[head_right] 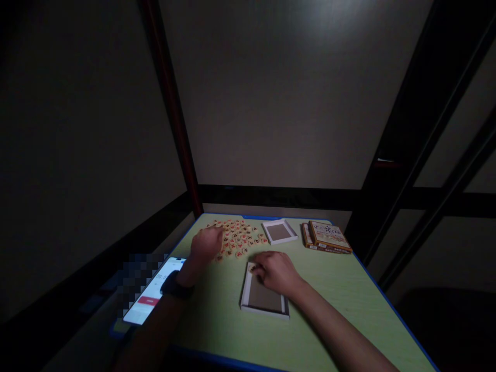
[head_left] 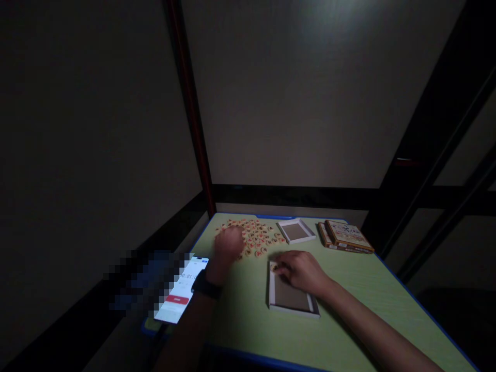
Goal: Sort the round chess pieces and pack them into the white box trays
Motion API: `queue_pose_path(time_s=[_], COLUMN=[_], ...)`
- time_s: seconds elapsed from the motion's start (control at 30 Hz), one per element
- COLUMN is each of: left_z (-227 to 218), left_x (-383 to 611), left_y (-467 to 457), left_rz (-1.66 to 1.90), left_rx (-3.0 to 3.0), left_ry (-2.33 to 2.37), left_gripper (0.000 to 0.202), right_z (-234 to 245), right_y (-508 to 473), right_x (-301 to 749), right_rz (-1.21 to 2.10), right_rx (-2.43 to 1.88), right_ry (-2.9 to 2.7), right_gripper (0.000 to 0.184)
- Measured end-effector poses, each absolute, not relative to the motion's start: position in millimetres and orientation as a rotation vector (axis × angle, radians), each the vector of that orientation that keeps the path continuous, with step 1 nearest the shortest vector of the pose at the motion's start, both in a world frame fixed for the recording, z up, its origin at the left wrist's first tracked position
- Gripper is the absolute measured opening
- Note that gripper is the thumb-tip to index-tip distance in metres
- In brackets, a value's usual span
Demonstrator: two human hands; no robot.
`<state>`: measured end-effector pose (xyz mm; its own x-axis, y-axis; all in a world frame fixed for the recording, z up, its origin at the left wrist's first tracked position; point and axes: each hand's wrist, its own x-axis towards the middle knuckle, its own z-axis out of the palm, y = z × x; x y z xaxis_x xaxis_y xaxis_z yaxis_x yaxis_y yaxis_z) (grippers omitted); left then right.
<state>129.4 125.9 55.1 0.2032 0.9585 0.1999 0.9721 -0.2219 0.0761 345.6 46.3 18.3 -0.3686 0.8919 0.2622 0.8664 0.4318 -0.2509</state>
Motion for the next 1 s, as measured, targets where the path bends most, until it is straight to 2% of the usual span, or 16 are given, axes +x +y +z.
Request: queue_pose_path(time_s=[0.07, 0.37, 1.0], left_z=[66, 73, 77], left_x=[121, 121, 126], left_y=[142, 178, 185], left_rz=[-0.106, 0.147, 0.233], left_rx=[-2.406, -2.594, -2.603], left_ry=[-1.825, -1.585, -1.414], left_gripper=[0.035, 0.029, 0.022], right_z=[20, 21, 21], right_y=[46, 47, 47], right_x=[346, 350, 351], right_rz=[0.085, -0.085, -0.112], right_rx=[-1.516, -1.649, -1.671], right_ry=[-2.305, -2.311, -2.358], right_gripper=[0.02, 0.021, 0.023])
